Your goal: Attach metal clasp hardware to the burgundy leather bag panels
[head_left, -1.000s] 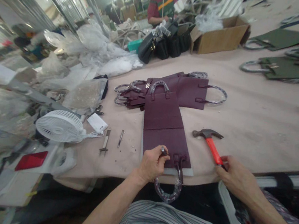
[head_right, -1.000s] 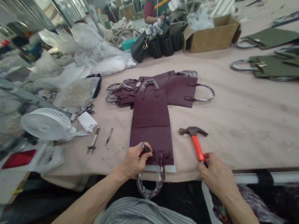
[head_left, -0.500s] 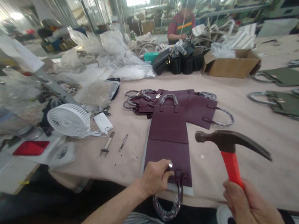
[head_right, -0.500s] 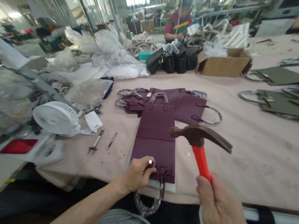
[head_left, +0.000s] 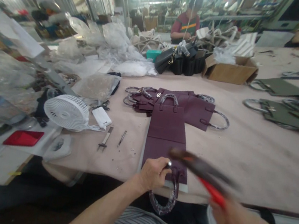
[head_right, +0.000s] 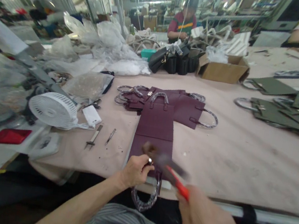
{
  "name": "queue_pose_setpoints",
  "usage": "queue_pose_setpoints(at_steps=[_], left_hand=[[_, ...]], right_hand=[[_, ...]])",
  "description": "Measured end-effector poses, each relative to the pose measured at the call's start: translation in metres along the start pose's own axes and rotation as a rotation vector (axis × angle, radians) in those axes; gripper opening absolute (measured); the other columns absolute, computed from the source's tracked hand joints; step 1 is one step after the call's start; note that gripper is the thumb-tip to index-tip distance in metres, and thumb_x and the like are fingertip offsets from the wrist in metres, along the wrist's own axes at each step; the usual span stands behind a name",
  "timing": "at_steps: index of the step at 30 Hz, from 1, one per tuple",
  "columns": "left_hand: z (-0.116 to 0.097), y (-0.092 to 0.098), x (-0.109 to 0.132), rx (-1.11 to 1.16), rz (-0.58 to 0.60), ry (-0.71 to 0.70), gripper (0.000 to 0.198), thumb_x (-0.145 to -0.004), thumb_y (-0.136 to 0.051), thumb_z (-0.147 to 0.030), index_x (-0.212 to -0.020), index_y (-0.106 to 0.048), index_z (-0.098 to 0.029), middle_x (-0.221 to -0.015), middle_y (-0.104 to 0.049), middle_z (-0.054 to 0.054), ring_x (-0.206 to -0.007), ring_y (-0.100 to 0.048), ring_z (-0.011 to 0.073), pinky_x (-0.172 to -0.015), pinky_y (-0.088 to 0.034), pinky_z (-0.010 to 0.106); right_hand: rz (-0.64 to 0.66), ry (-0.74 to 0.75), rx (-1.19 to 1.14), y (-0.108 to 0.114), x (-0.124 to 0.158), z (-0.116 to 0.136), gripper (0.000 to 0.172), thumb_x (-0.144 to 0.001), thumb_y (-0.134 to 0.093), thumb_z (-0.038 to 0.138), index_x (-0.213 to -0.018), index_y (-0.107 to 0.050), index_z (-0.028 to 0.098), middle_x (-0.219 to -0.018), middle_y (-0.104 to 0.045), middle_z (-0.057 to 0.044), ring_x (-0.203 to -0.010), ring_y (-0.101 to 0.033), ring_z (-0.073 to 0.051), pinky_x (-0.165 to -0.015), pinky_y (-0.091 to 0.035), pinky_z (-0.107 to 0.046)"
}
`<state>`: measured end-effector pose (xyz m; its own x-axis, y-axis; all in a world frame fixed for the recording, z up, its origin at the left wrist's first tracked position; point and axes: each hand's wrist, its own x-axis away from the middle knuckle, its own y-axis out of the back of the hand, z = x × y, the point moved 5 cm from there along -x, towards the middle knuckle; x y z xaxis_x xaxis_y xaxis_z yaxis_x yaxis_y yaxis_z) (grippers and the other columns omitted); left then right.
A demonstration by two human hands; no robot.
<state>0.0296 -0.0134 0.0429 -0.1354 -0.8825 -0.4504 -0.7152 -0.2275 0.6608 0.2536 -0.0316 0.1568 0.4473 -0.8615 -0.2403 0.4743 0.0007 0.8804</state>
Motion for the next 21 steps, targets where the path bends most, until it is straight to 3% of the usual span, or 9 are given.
queue_pose_setpoints(at_steps=[3, 6, 11, 14, 19, 21], left_hand=[[0.0, -0.001, 0.0, 0.003, 0.026, 0.015, 0.01, -0.086, -0.058, -0.014, -0.094, -0.06, -0.02, -0.077, -0.067, 0.003, -0.069, -0.067, 0.0178, -0.063, -0.053, 0.025], [-0.001, 0.001, 0.0, 0.031, 0.028, 0.022, 0.008, -0.087, -0.059, -0.014, -0.094, -0.059, -0.019, -0.08, -0.068, 0.004, -0.073, -0.068, 0.0185, -0.068, -0.055, 0.027], [0.0, 0.006, -0.003, 0.087, 0.085, 0.051, 0.013, -0.092, -0.058, -0.014, -0.103, -0.061, -0.02, -0.094, -0.071, 0.005, -0.088, -0.071, 0.02, -0.08, -0.058, 0.03], [0.001, 0.01, -0.003, 0.087, 0.116, 0.036, 0.013, -0.093, -0.059, -0.017, -0.105, -0.062, -0.02, -0.097, -0.072, 0.006, -0.091, -0.072, 0.0199, -0.083, -0.059, 0.03], [-0.006, 0.009, 0.0, 0.147, 0.174, -0.144, 0.013, -0.092, -0.053, -0.015, -0.093, -0.065, -0.019, -0.086, -0.073, 0.005, -0.081, -0.072, 0.0179, -0.078, -0.059, 0.028], [-0.002, 0.013, 0.0, 0.213, 0.089, -0.027, 0.013, -0.09, -0.054, -0.015, -0.091, -0.066, -0.019, -0.084, -0.074, 0.004, -0.078, -0.072, 0.0168, -0.075, -0.059, 0.027]], right_hand=[[0.06, -0.009, 0.007, -0.009, -0.006, -0.001, 0.038, -0.1, -0.041, 0.049, -0.071, -0.052, 0.026, -0.049, -0.051, 0.0, -0.036, -0.041, -0.015, -0.046, -0.019, -0.032], [0.105, -0.173, -0.01, -0.022, -0.024, -0.012, 0.036, -0.099, -0.038, 0.05, -0.075, -0.047, 0.025, -0.049, -0.05, 0.002, -0.041, -0.046, -0.016, -0.049, -0.025, -0.03], [0.299, -0.435, 0.048, -0.084, -0.057, -0.025, 0.021, -0.095, -0.051, 0.041, -0.088, -0.055, 0.022, -0.067, -0.063, -0.003, -0.066, -0.062, -0.02, -0.06, -0.034, -0.029], [0.342, -0.497, 0.051, -0.115, -0.065, -0.025, 0.025, -0.093, -0.058, 0.043, -0.097, -0.059, 0.019, -0.079, -0.069, -0.008, -0.078, -0.067, -0.024, -0.064, -0.036, -0.03], [0.369, -0.524, 0.075, -0.124, -0.062, -0.021, 0.032, -0.094, -0.055, 0.044, -0.107, -0.06, 0.015, -0.086, -0.071, -0.013, -0.084, -0.07, -0.029, -0.066, -0.039, -0.034], [0.394, -0.532, 0.09, -0.122, -0.061, -0.02, 0.032, -0.094, -0.054, 0.043, -0.108, -0.06, 0.015, -0.088, -0.071, -0.015, -0.086, -0.07, -0.03, -0.067, -0.041, -0.034]])
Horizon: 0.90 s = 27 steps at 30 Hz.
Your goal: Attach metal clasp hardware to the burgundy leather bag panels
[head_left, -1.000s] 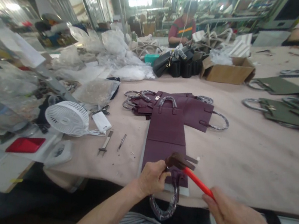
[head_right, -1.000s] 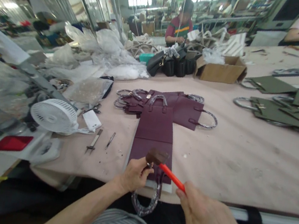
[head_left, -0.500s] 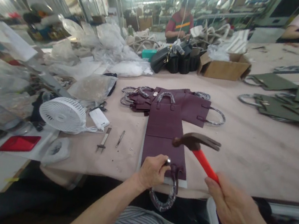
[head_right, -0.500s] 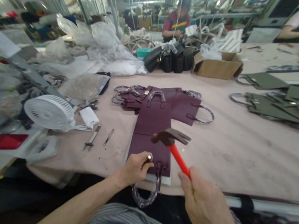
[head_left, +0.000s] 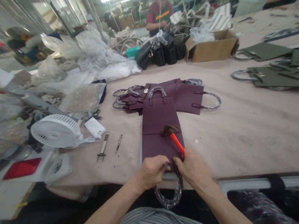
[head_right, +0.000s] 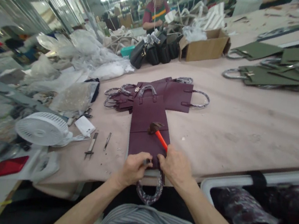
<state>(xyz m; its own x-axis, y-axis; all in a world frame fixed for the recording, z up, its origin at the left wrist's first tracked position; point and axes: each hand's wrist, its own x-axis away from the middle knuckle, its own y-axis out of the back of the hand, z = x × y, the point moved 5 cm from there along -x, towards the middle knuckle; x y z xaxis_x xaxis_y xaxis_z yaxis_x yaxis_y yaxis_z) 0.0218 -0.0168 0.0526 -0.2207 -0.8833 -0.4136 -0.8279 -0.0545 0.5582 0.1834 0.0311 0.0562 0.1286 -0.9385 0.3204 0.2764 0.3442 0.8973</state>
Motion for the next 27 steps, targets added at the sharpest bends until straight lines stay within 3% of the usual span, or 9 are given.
queue_pose_setpoints(at_steps=[3, 6, 13, 21, 27], left_hand=[[0.013, 0.013, 0.004, 0.109, -0.249, 0.313, 0.008, -0.09, -0.059, -0.019, -0.091, -0.068, -0.018, -0.082, -0.076, 0.003, -0.074, -0.073, 0.0159, -0.072, -0.059, 0.025], [0.021, 0.02, 0.01, 0.163, -0.312, 0.42, 0.011, -0.091, -0.061, -0.025, -0.092, -0.069, -0.017, -0.083, -0.077, 0.003, -0.076, -0.074, 0.0165, -0.074, -0.06, 0.027], [0.03, 0.027, 0.025, 0.105, -0.299, 0.378, 0.012, -0.09, -0.063, -0.026, -0.09, -0.071, -0.017, -0.084, -0.078, 0.005, -0.077, -0.074, 0.0176, -0.076, -0.06, 0.028], [0.018, 0.026, 0.017, 0.059, -0.266, 0.293, 0.011, -0.088, -0.062, -0.022, -0.089, -0.072, -0.017, -0.084, -0.078, 0.004, -0.076, -0.075, 0.0178, -0.073, -0.06, 0.026], [0.022, 0.022, 0.023, 0.069, -0.281, 0.284, 0.011, -0.09, -0.062, -0.021, -0.091, -0.072, -0.018, -0.087, -0.079, 0.004, -0.08, -0.076, 0.0182, -0.077, -0.061, 0.028]], right_hand=[[0.009, -0.014, -0.008, 0.0, 0.0, -0.001, 0.034, -0.094, -0.054, 0.044, -0.11, -0.06, 0.015, -0.089, -0.072, -0.016, -0.087, -0.071, -0.032, -0.067, -0.042, -0.036], [-0.002, -0.018, -0.04, -0.003, -0.004, -0.003, 0.038, -0.094, -0.053, 0.047, -0.111, -0.06, 0.015, -0.087, -0.071, -0.015, -0.087, -0.071, -0.032, -0.067, -0.043, -0.036], [0.035, -0.042, -0.041, -0.006, -0.007, -0.006, 0.04, -0.092, -0.054, 0.049, -0.111, -0.061, 0.014, -0.086, -0.071, -0.014, -0.086, -0.07, -0.031, -0.066, -0.041, -0.035], [0.028, -0.037, -0.046, -0.006, -0.007, -0.007, 0.041, -0.091, -0.055, 0.049, -0.111, -0.061, 0.014, -0.084, -0.071, -0.013, -0.084, -0.07, -0.031, -0.064, -0.04, -0.035], [0.034, -0.046, -0.022, -0.007, -0.007, -0.008, 0.043, -0.092, -0.054, 0.05, -0.113, -0.06, 0.014, -0.086, -0.072, -0.014, -0.086, -0.07, -0.031, -0.065, -0.04, -0.034]])
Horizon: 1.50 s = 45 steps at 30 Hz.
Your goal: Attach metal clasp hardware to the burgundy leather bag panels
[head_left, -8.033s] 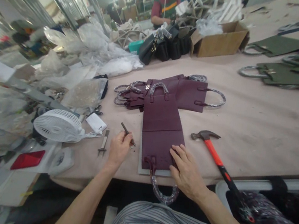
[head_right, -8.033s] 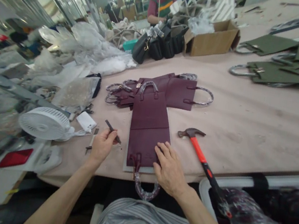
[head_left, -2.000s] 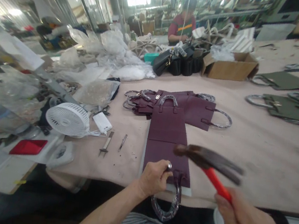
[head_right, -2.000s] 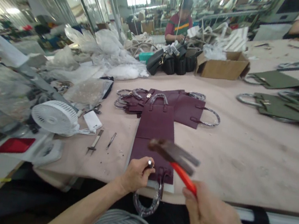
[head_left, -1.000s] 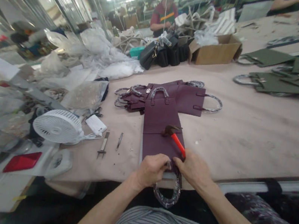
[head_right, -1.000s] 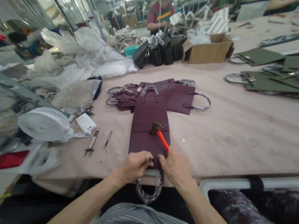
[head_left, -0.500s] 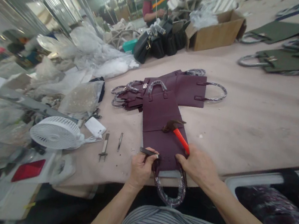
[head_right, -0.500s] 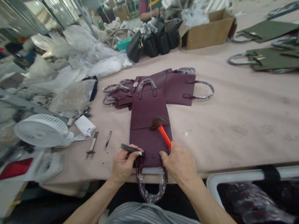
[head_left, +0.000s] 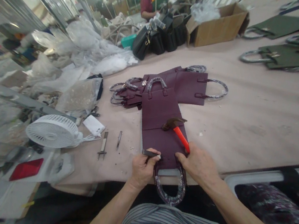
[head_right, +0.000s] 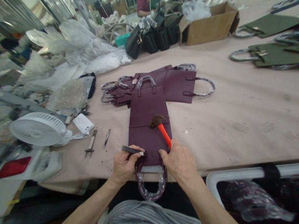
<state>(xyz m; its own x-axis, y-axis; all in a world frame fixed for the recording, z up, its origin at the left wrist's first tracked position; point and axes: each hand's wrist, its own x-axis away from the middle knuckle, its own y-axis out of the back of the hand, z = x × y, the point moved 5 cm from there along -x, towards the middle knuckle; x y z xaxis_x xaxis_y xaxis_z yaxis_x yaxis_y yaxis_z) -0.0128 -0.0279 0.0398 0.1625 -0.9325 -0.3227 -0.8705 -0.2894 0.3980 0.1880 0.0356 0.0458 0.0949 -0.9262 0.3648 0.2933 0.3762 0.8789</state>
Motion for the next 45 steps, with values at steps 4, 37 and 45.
queue_pose_setpoints(at_steps=[4, 37, 45], left_hand=[[0.001, -0.002, 0.002, -0.008, 0.0, -0.035, 0.012, -0.09, -0.062, -0.021, -0.093, -0.072, -0.018, -0.088, -0.079, 0.005, -0.082, -0.076, 0.0179, -0.079, -0.06, 0.028], [-0.012, -0.022, -0.011, -0.086, 0.167, -0.161, 0.007, -0.089, -0.053, -0.015, -0.091, -0.059, -0.02, -0.081, -0.064, 0.003, -0.074, -0.062, 0.0155, -0.071, -0.051, 0.025], [-0.011, -0.024, -0.007, -0.09, 0.127, -0.219, 0.008, -0.088, -0.054, -0.013, -0.088, -0.057, -0.02, -0.079, -0.063, 0.002, -0.071, -0.061, 0.0155, -0.069, -0.049, 0.025]], right_hand=[[-0.002, 0.001, -0.008, -0.001, -0.001, -0.001, 0.042, -0.092, -0.054, 0.051, -0.112, -0.06, 0.015, -0.085, -0.072, -0.013, -0.085, -0.07, -0.03, -0.065, -0.04, -0.034], [-0.125, 0.162, -0.396, 0.05, 0.019, -0.017, 0.036, -0.099, -0.026, 0.043, -0.072, -0.042, 0.025, -0.057, -0.051, 0.0, -0.051, -0.048, -0.015, -0.053, -0.033, -0.029], [-0.348, 0.594, -0.048, 0.092, 0.08, -0.004, 0.045, -0.103, -0.029, 0.056, -0.074, -0.046, 0.026, -0.048, -0.05, 0.003, -0.037, -0.042, -0.015, -0.046, -0.018, -0.031]])
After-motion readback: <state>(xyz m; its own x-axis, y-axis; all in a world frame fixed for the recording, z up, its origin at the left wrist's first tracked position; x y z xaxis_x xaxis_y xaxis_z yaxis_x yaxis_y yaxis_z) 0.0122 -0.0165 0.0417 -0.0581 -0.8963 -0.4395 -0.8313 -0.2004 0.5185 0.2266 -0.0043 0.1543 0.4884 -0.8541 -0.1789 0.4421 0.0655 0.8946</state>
